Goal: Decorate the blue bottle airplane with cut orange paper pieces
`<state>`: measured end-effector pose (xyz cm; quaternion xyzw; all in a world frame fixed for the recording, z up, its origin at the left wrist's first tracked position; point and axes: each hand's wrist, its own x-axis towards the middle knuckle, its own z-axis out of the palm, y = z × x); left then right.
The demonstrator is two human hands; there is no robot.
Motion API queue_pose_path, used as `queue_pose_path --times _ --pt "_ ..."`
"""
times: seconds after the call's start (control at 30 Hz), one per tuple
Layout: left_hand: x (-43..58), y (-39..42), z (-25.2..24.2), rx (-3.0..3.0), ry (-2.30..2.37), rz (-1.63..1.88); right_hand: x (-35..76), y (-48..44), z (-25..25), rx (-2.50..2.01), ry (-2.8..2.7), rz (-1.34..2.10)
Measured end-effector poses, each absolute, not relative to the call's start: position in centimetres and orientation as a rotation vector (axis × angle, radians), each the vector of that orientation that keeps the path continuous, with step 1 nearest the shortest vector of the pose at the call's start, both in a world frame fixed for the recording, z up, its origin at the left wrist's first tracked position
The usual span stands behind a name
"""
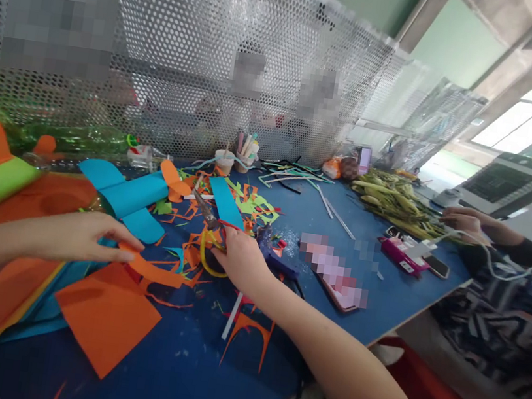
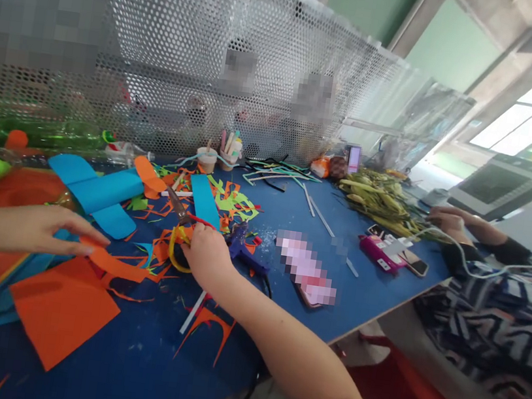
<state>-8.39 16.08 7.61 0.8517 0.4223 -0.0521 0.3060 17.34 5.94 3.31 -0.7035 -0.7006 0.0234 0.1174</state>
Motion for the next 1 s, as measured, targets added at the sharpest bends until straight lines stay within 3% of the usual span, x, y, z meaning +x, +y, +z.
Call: queue_pose_path --times 0.27,0.47,0.63,1.0 --pt "-6.8 15.6 7.3 1.790 0.955 0.578 18.0 6.2 2.8 -1.757 -2.089 0.063" --pt "-4.9 14.0 7.5 1.467 0.884 0.855 17.2 5.3 3.3 -1.131 -1.632 1.007" --pt "-4.4 14.4 6.2 1.476 0.970 0.893 16.3 5.0 3.3 -1.050 -1.364 1.432" --pt "-4.6 14.6 5.2 1.364 0.913 0.799 16.5 6.1 2.0 -1.165 -1.256 1.264"
